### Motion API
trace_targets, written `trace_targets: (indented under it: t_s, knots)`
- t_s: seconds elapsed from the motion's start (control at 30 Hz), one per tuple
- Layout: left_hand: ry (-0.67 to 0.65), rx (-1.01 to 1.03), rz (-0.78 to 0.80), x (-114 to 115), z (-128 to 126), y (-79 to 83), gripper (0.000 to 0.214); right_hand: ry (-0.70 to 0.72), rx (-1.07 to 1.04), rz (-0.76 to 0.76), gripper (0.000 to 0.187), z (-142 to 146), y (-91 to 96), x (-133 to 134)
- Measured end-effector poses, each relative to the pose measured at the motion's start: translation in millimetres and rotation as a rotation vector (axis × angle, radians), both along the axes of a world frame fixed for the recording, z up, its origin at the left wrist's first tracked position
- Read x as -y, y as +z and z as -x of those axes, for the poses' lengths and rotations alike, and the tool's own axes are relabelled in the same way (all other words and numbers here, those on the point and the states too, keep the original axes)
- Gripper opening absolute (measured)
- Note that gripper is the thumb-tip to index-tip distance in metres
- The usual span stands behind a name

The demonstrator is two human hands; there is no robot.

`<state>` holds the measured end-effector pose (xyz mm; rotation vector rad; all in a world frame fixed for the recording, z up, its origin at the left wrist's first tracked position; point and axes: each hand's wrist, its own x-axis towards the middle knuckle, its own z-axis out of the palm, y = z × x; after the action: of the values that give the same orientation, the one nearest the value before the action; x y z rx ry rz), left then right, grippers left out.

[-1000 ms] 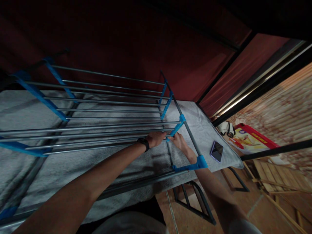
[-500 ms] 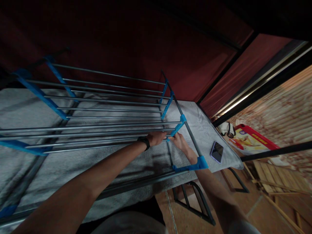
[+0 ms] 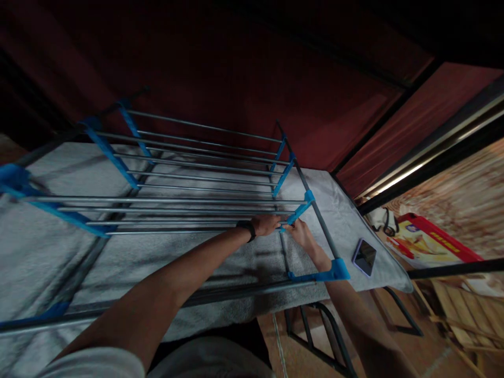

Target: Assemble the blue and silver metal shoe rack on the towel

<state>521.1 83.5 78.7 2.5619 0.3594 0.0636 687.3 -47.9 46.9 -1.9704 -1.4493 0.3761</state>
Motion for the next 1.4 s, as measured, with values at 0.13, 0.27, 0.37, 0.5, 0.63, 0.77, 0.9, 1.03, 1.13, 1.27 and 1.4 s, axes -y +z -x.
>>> trace_targets:
  t_s: [0.13,0.27,0.37,0.5,0.63,0.77,0.9,1.03,1.13,1.27,1.4]
  knots:
    - [0.000,-0.066,-0.105,6.8,9.3,7.4,0.028,-0.007,0.009,0.002,0.019,-3.1,-2.7,0.1]
    - [0.038,-0.070,-0.185,6.3,30.5,11.4,0.027,-0.036,0.012,0.041,0.023,-6.8,-7.0,0.7]
    - [0.126,-0.095,-0.239,1.7,54.8,11.2,0.029,-0.058,0.010,0.062,0.024,-9.7,-10.6,0.8]
    - [0.189,-0.121,-0.277,-4.6,79.9,8.2,0.034,-0.057,0.006,0.087,0.029,-13.3,-13.6,0.4]
    - [0.179,-0.125,-0.248,-7.7,85.0,5.8,0.036,-0.055,-0.030,0.091,0.030,-14.8,-14.4,0.2]
    - [0.174,-0.141,-0.212,-9.7,82.9,6.5,0.036,-0.073,-0.066,0.082,0.032,-16.9,-16.9,-0.6]
    - [0.160,-0.152,-0.182,-11.4,82.7,8.5,0.039,-0.067,-0.097,0.097,0.033,-20.7,-20.6,-2.1]
    - [0.158,-0.155,-0.159,-12.0,83.1,10.7,0.039,-0.070,-0.110,0.103,0.034,-21.5,-21.0,-2.9]
    - [0.156,-0.157,-0.146,-12.0,83.1,12.6,0.040,-0.086,-0.088,0.108,0.033,-20.8,-20.6,-2.6]
    - [0.148,-0.167,-0.130,-12.3,82.7,14.4,0.041,-0.092,-0.083,0.103,0.036,-22.7,-23.9,-2.2]
    - [0.151,-0.177,-0.125,-14.2,81.7,14.9,0.041,-0.064,-0.097,0.086,0.035,-20.9,-21.2,-4.0]
